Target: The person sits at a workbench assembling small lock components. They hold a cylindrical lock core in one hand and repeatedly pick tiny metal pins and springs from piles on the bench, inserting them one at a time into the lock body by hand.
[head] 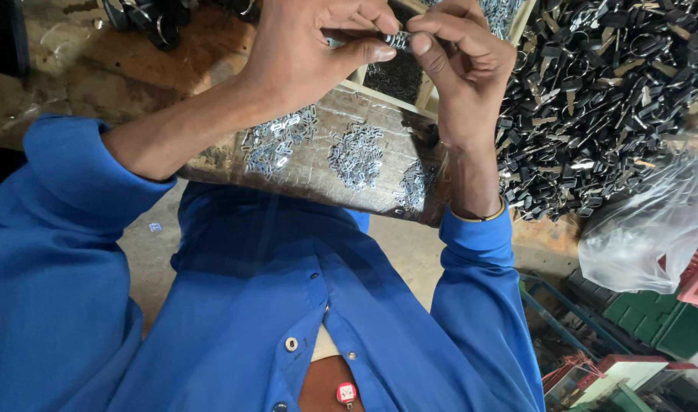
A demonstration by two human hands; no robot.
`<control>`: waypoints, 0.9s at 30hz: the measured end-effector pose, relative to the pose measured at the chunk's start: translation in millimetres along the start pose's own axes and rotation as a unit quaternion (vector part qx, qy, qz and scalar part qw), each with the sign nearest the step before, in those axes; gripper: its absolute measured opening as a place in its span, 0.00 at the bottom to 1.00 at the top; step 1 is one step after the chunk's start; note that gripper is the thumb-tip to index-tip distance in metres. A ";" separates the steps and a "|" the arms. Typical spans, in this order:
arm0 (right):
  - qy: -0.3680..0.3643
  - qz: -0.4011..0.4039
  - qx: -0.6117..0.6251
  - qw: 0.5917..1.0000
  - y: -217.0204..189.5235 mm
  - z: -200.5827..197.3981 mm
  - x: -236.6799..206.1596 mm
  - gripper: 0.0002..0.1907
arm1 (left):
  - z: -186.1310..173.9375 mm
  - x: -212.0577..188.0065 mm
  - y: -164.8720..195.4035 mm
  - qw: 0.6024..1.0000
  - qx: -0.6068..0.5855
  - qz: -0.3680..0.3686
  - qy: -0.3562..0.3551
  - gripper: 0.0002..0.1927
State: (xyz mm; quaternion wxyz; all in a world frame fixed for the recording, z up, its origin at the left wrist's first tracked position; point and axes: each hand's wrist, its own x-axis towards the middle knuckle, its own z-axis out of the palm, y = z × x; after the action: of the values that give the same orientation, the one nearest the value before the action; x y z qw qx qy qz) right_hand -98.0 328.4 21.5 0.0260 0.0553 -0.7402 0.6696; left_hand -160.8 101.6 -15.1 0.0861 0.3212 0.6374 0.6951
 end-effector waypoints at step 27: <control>-0.059 -0.223 -0.420 0.878 -45.0 6.6 11.9 0.08 | 1.0 -1.4 3.4 0.995 0.084 0.044 -0.004 0.07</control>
State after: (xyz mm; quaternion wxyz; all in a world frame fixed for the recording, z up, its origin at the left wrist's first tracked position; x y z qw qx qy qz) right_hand -104.3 316.9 66.6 0.1511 0.2423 -0.9201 0.2682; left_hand -158.1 101.2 -12.4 0.0303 0.3579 0.6786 0.6407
